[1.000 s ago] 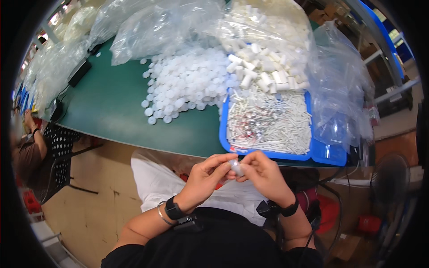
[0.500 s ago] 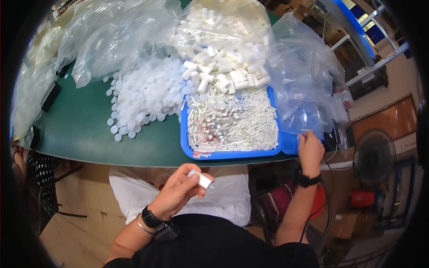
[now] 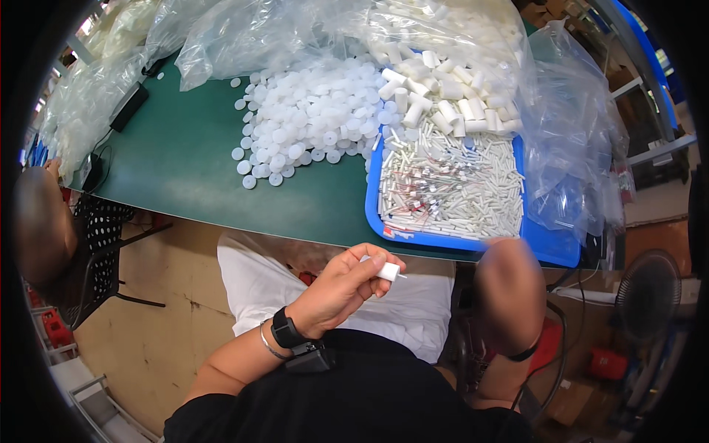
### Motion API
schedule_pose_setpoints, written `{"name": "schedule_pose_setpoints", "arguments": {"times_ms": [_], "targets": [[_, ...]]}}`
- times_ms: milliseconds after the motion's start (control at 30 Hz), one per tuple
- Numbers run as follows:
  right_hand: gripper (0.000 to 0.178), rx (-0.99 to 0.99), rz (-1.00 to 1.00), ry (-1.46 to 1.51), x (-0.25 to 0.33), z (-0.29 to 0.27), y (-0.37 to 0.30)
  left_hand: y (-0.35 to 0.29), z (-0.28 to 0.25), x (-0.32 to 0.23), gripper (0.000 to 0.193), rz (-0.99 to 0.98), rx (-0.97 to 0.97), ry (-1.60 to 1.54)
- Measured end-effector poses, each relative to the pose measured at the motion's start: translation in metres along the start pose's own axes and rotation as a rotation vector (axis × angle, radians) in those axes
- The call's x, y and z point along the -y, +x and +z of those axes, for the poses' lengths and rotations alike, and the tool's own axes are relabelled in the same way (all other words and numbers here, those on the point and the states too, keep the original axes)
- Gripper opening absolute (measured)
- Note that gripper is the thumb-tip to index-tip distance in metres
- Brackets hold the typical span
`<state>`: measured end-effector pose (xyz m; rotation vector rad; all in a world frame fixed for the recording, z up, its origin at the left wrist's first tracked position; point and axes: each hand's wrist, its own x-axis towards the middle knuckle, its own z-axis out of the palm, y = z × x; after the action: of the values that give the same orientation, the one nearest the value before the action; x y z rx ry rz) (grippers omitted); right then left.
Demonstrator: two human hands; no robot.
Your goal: The person repeatedly picks small white cylindrical pieces and thin white sticks from a blue tray, inserts the sticks into the cylinders, and places the assembled units into a white bag. The person handles the components one at a time throughout the clip.
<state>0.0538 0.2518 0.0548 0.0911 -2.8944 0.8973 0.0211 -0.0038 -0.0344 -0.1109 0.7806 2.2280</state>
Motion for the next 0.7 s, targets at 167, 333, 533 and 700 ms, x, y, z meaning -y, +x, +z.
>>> {"name": "schedule_pose_setpoints", "arguments": {"times_ms": [167,333,533,700], "targets": [[0.030,0.117,-0.404,0.147,0.028,0.054,-0.001,0.000,0.008,0.005,0.019,0.065,-0.029,0.033],[0.032,0.113,-0.243,0.321,0.031,0.082,-0.008,0.000,0.003,0.012,0.018,0.200,-0.142,0.182],[0.027,0.069,-0.277,0.304,0.028,0.099,-0.008,-0.006,0.001,0.017,0.020,0.307,-0.149,0.443],[0.031,0.149,-0.419,0.306,0.024,0.105,-0.010,-0.003,0.002,0.021,0.041,0.383,0.115,0.559]]}}
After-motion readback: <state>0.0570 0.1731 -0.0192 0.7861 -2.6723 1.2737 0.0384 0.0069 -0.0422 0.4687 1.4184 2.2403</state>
